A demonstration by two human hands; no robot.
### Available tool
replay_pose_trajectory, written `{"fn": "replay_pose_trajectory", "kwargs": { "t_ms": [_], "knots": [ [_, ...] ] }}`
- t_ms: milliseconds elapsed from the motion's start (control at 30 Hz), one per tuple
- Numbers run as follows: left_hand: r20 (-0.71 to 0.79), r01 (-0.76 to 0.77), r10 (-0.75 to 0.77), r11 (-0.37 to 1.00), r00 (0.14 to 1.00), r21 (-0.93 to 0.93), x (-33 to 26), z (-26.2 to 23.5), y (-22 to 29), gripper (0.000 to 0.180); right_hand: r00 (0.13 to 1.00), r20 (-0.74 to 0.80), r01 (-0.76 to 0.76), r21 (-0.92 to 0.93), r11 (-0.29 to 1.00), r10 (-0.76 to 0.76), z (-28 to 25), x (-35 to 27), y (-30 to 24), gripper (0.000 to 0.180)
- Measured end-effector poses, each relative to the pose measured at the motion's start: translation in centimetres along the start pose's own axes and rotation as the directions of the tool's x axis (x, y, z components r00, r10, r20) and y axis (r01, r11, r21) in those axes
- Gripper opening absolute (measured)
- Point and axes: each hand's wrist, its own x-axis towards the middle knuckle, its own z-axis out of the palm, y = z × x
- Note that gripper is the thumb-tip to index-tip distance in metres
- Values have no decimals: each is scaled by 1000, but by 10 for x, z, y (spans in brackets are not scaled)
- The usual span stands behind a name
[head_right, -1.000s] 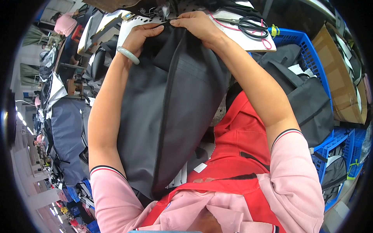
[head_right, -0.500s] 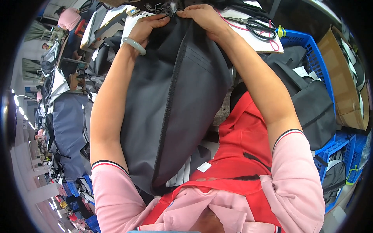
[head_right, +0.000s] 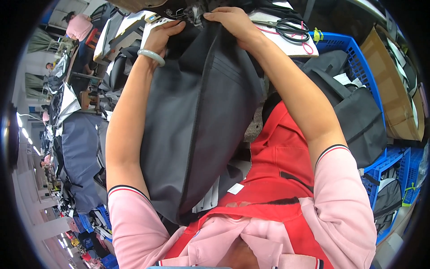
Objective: The recorder is assembling and sewing black fabric components using an industrial sewing machine in a manufacturing facility.
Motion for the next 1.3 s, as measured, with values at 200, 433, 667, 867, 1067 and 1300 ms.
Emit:
{"fn": "replay_pose_trajectory", "kwargs": {
  "t_ms": [200, 433, 667, 867, 1067, 1300],
  "knots": [
    [132, -30, -16, 941, 991, 337, -58, 19, -8, 34, 846, 50, 337, -820, 462, -530, -27, -82, -24, 33],
    [651, -732, 362, 481, 667, 482, -130, 122, 55, 25, 848, 372, 490, -822, 291, -378, -60, -178, -54, 33],
    [513, -747, 552, 392, 658, 536, -186, 58, 96, 50, 770, -573, -135, -575, 807, -280, -331, -312, -61, 33],
    [576, -445, 79, 722, 813, 530, -235, 25, 11, 28, 351, -913, -919, -378, 107, -209, -573, -428, 26, 49],
    [684, -542, 4, 613, 729, 575, -274, 45, -22, 26, 602, -745, -523, -640, 563, -288, -553, -442, 49, 65],
    [792, -740, 177, 517, 584, 430, -271, 95, -43, 21, 952, -226, -102, -872, 478, -209, -254, -294, 15, 33]
  ]
}}
